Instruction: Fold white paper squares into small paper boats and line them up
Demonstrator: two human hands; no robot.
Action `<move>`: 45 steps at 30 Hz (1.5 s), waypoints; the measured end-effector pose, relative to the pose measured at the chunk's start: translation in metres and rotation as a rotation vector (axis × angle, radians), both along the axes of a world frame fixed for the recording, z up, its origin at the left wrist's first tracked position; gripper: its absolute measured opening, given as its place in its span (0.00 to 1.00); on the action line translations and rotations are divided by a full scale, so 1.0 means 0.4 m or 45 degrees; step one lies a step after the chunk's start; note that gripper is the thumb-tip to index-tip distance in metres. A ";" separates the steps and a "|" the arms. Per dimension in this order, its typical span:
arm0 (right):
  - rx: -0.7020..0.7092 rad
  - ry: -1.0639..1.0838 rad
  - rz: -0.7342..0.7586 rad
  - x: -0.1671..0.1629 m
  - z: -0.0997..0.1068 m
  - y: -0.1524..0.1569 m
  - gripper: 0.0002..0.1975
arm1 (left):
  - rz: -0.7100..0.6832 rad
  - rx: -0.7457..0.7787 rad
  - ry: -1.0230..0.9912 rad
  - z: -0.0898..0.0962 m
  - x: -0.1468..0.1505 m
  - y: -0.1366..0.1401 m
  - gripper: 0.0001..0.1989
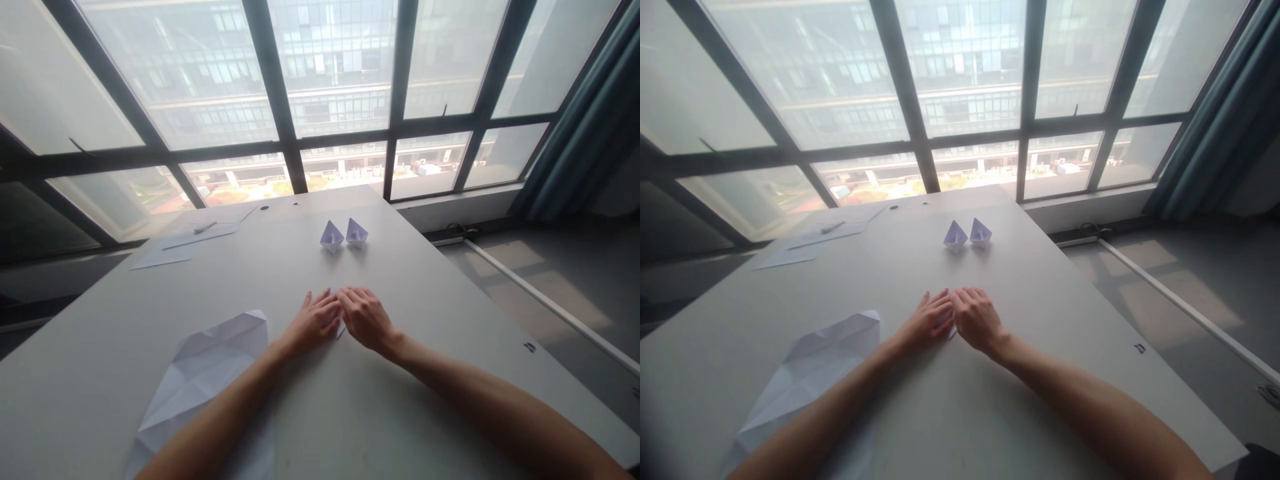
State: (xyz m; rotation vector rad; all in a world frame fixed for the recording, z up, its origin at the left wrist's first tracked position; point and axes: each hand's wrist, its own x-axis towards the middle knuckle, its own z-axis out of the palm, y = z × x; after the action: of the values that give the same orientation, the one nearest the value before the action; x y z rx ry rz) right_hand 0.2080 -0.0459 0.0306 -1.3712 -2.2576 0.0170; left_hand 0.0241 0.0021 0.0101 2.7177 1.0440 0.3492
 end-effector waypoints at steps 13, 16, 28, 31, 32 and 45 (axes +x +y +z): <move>-0.239 -0.070 -0.052 0.025 -0.022 0.017 0.15 | 0.077 0.043 -0.111 -0.015 -0.013 0.015 0.20; -0.218 -0.210 -0.171 0.014 -0.018 0.006 0.14 | 0.183 0.073 -0.201 -0.022 -0.013 0.019 0.12; -0.172 -0.057 -0.277 0.074 -0.042 0.072 0.08 | 0.093 0.011 -0.143 -0.025 -0.008 0.021 0.16; -0.165 -0.010 -0.344 0.094 -0.049 0.087 0.08 | 0.091 -0.011 -0.135 -0.026 -0.009 0.024 0.16; -0.167 -0.017 -0.358 0.096 -0.051 0.089 0.09 | 0.097 -0.008 -0.140 -0.027 -0.009 0.025 0.16; -0.293 -0.020 -0.582 0.068 -0.063 0.084 0.12 | 0.256 0.102 -0.371 -0.038 -0.012 0.035 0.12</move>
State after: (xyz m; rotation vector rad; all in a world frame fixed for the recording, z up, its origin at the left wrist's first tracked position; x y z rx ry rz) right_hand 0.2350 -0.0123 0.0055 -1.9869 -1.9488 0.1147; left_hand 0.0194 0.0160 -0.0052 2.5288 1.2398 0.8090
